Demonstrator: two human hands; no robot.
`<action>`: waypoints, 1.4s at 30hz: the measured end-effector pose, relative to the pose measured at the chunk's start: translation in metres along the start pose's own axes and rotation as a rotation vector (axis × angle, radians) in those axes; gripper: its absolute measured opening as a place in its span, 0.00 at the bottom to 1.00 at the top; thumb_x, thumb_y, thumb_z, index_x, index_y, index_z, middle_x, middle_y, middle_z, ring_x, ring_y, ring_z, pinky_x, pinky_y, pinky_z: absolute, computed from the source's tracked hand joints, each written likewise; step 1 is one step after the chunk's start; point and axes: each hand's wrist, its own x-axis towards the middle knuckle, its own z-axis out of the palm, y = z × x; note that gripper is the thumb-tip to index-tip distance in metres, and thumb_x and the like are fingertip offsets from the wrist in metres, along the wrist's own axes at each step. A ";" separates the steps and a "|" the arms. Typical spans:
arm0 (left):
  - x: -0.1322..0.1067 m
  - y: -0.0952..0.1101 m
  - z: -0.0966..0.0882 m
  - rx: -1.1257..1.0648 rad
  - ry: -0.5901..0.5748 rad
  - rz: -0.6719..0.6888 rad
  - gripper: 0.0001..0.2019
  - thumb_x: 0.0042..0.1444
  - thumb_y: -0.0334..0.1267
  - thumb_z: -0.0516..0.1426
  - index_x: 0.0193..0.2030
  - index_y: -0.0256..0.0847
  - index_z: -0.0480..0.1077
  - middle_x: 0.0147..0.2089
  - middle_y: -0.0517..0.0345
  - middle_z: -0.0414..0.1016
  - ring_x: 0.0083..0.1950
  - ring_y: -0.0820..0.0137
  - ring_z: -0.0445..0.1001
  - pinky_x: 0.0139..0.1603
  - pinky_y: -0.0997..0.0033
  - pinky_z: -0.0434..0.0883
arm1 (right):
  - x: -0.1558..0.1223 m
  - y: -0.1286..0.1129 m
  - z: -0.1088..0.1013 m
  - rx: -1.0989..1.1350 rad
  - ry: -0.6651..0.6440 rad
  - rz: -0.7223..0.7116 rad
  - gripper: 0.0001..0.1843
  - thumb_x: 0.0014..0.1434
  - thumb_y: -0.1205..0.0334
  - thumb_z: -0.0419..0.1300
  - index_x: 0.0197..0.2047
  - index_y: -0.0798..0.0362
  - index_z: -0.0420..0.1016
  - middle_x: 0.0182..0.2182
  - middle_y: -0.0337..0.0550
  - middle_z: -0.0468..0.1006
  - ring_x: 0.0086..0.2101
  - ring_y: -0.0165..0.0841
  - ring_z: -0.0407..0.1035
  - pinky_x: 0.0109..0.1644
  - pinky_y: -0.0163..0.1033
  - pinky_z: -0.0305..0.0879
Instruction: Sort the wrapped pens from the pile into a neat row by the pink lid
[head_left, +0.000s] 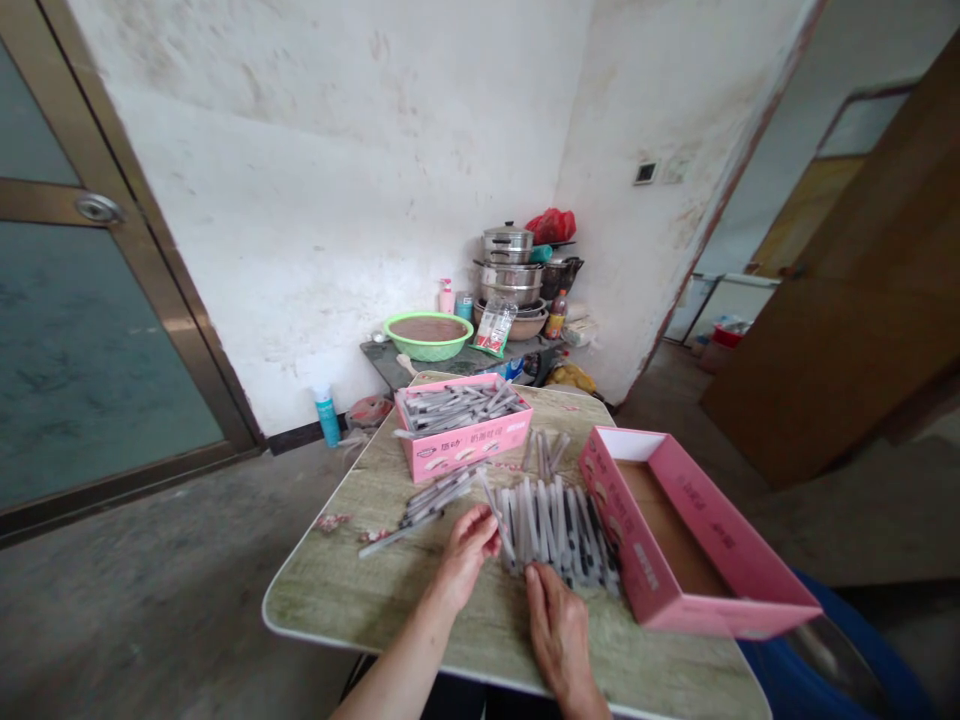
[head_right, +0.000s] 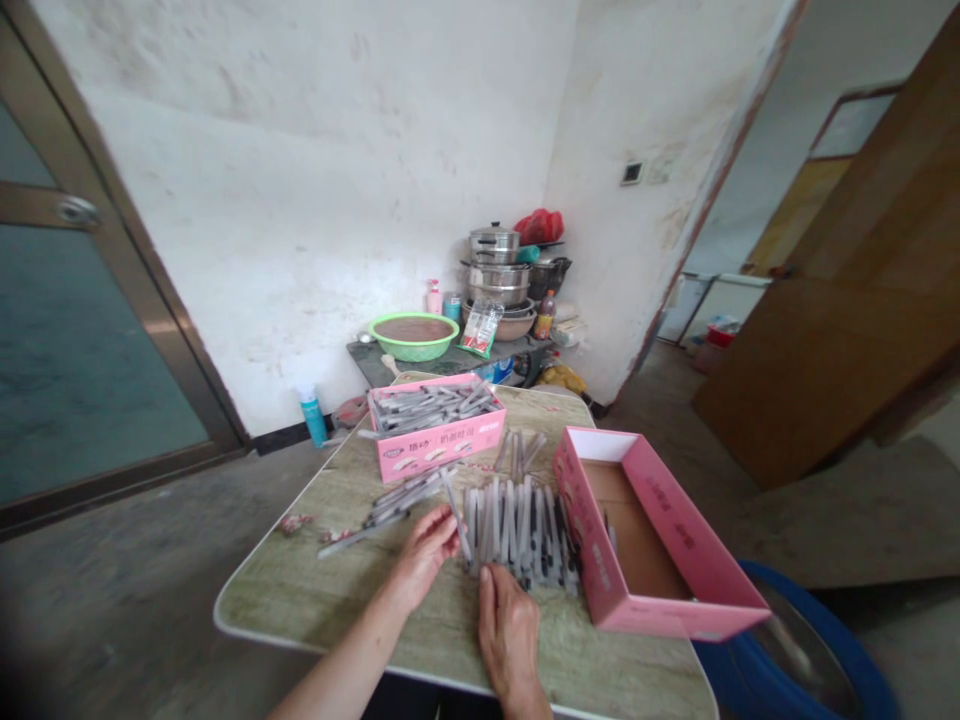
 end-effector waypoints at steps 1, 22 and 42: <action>-0.001 -0.001 0.001 -0.002 -0.011 0.002 0.15 0.48 0.44 0.65 0.37 0.35 0.71 0.32 0.57 0.73 0.28 0.78 0.67 0.30 0.78 0.64 | 0.000 -0.001 -0.001 0.008 -0.011 0.004 0.22 0.68 0.53 0.41 0.32 0.52 0.70 0.22 0.41 0.74 0.23 0.30 0.69 0.29 0.30 0.58; -0.004 0.002 0.006 0.206 -0.046 0.034 0.14 0.49 0.43 0.64 0.35 0.33 0.73 0.29 0.57 0.70 0.27 0.75 0.66 0.28 0.76 0.65 | 0.002 0.001 0.001 0.075 -0.048 0.051 0.17 0.66 0.53 0.47 0.41 0.52 0.73 0.29 0.42 0.78 0.27 0.31 0.73 0.32 0.30 0.63; -0.005 0.005 0.009 0.223 -0.045 0.031 0.15 0.48 0.44 0.64 0.35 0.33 0.74 0.27 0.58 0.70 0.26 0.75 0.66 0.28 0.76 0.66 | 0.003 -0.003 0.000 0.014 -0.030 0.060 0.19 0.64 0.48 0.49 0.36 0.53 0.73 0.23 0.41 0.76 0.22 0.30 0.70 0.27 0.30 0.61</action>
